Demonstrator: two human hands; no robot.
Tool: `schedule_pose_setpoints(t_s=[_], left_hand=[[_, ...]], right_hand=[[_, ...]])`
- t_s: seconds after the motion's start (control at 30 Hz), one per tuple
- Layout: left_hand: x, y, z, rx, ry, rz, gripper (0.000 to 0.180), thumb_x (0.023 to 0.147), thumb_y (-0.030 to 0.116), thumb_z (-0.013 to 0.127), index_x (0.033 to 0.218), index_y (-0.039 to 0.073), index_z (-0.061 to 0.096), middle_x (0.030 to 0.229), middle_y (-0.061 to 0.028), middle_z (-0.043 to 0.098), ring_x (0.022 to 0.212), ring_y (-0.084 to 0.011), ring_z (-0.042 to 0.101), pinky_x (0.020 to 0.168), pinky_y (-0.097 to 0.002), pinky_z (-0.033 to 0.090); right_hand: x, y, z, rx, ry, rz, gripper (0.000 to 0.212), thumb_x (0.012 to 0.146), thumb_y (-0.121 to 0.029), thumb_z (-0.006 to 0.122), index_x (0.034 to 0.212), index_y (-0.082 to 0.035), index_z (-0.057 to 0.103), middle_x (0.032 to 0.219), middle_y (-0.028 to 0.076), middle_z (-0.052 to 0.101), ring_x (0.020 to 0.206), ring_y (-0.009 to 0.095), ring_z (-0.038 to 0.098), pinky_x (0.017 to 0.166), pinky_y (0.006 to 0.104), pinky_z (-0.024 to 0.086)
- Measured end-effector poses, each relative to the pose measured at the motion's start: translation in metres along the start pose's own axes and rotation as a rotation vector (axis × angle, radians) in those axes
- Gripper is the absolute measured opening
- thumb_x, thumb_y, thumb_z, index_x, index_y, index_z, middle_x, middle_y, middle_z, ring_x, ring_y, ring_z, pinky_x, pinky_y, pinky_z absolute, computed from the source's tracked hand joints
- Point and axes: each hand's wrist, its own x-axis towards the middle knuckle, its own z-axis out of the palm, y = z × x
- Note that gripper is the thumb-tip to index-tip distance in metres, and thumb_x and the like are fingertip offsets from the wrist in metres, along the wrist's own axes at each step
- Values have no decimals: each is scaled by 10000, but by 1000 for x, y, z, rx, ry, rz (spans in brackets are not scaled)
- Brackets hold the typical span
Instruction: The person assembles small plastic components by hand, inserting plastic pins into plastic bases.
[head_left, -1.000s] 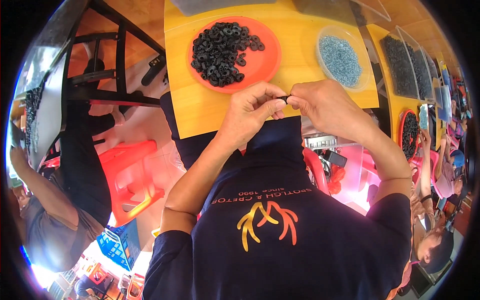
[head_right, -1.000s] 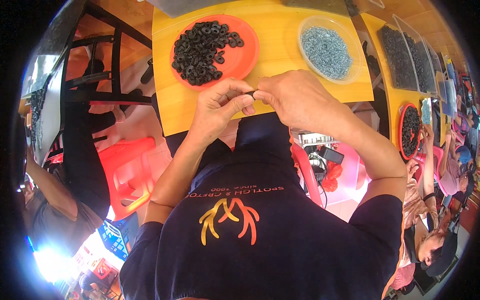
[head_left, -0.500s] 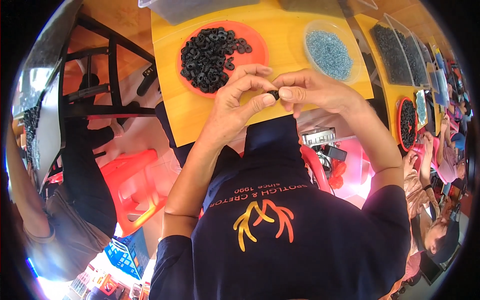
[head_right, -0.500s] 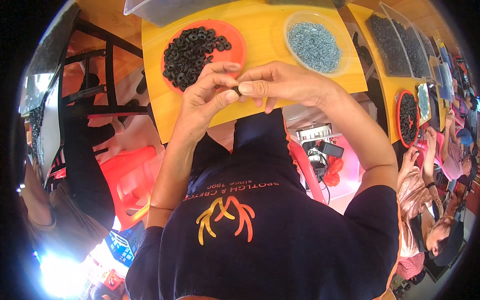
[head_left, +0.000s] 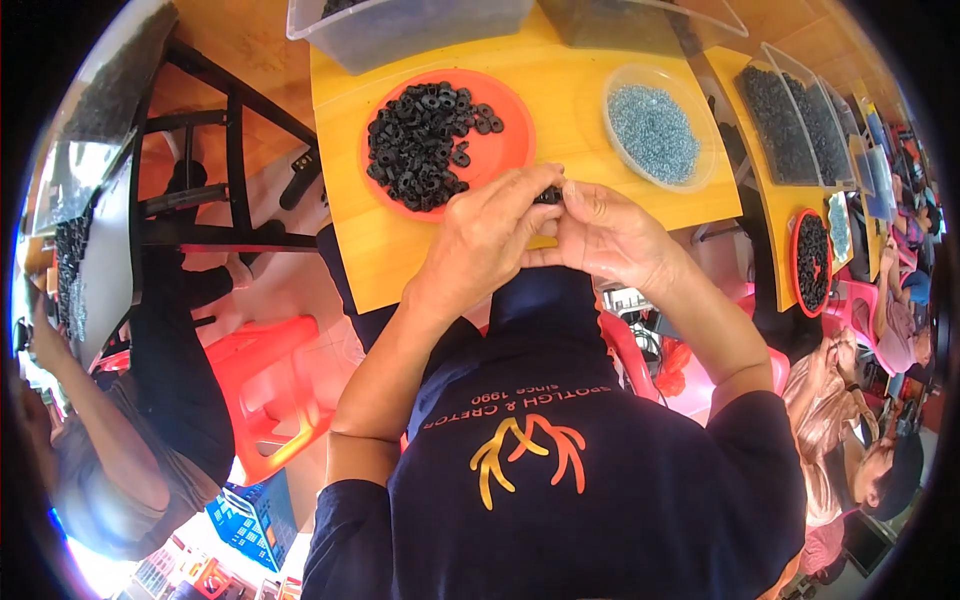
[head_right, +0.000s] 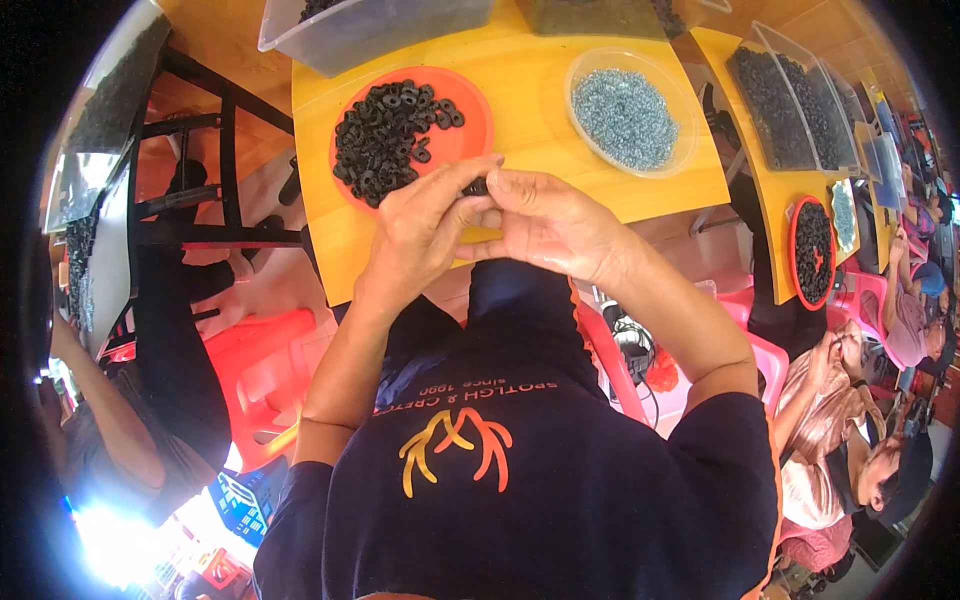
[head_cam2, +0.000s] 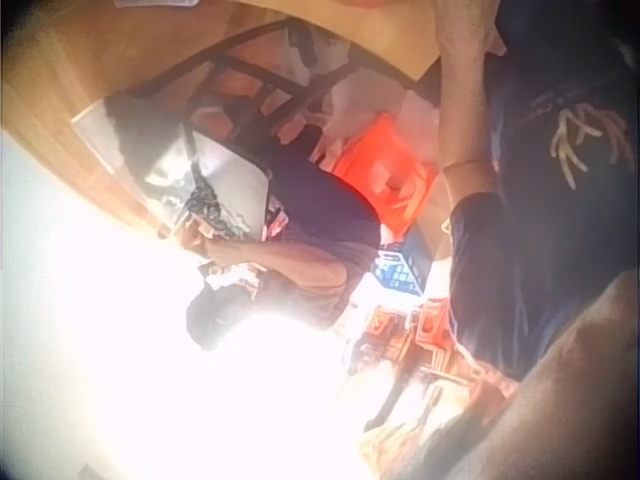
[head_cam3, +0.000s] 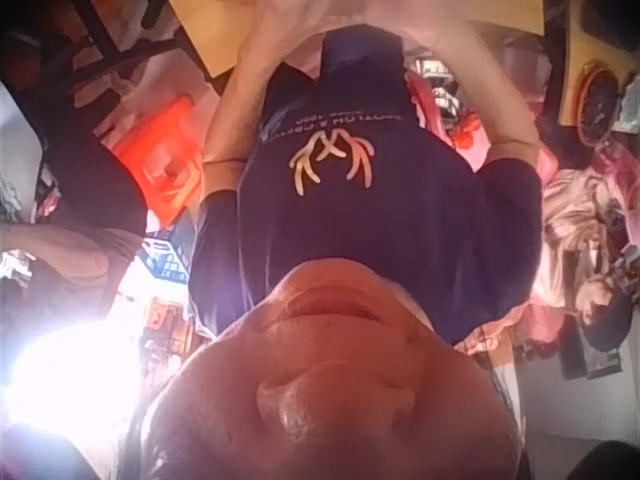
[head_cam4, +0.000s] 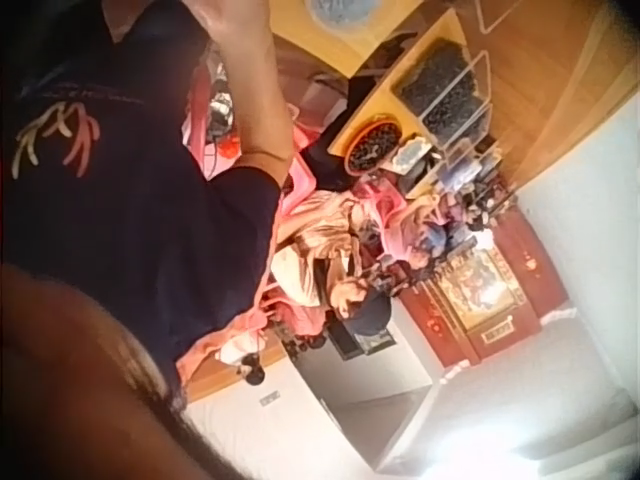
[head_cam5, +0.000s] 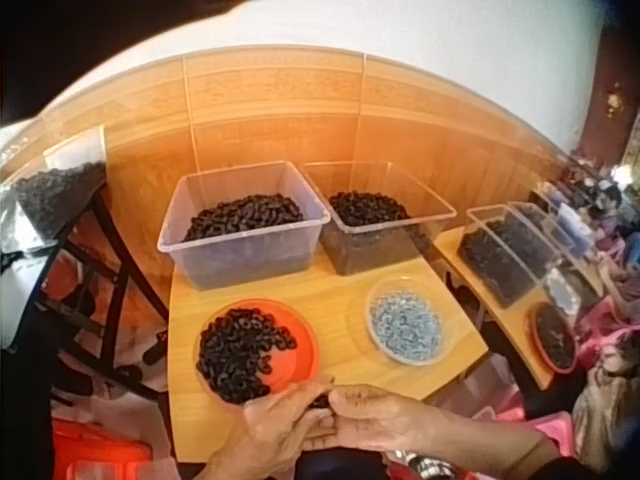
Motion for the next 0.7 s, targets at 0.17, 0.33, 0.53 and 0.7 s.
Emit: schedule_pose_setpoints(t_s=[0.17, 0.33, 0.53, 0.7], left_hand=[[-5, 1, 4, -18, -48, -25, 404, 800, -17, 715, 1184, -33, 592, 989, -201, 677, 840, -344, 698, 691, -377, 571], [16, 0, -10, -16, -4, -53, 234, 834, 33, 708, 1062, -6, 670, 1016, -160, 670, 874, -301, 679, 752, -373, 547], [93, -53, -86, 201, 203, -141, 247, 839, 110, 729, 1071, 27, 707, 887, -125, 681, 746, -202, 637, 693, -307, 509], [149, -47, -125, 613, 118, -438, 592, 863, 199, 748, 1361, -17, 511, 1214, -142, 565, 1060, -245, 569, 892, -351, 469]], right_hand=[[-5, 2, 3, -42, 64, 27, 298, 1014, -281, 552, 1250, -99, 573, 1198, 68, 631, 1187, 232, 590, 1029, 541, 447], [-17, -1, -1, -94, 62, -14, 414, 1023, -332, 532, 1338, -64, 523, 1310, 108, 586, 1226, 249, 564, 1047, 497, 453], [-27, -19, -16, -272, 228, -28, 358, 1025, -285, 539, 1275, -32, 579, 1224, 89, 640, 1114, 208, 624, 982, 419, 512], [-19, -28, -14, -635, 431, -68, 285, 997, -254, 605, 1159, -25, 659, 1055, 31, 687, 916, 126, 623, 810, 304, 518]])
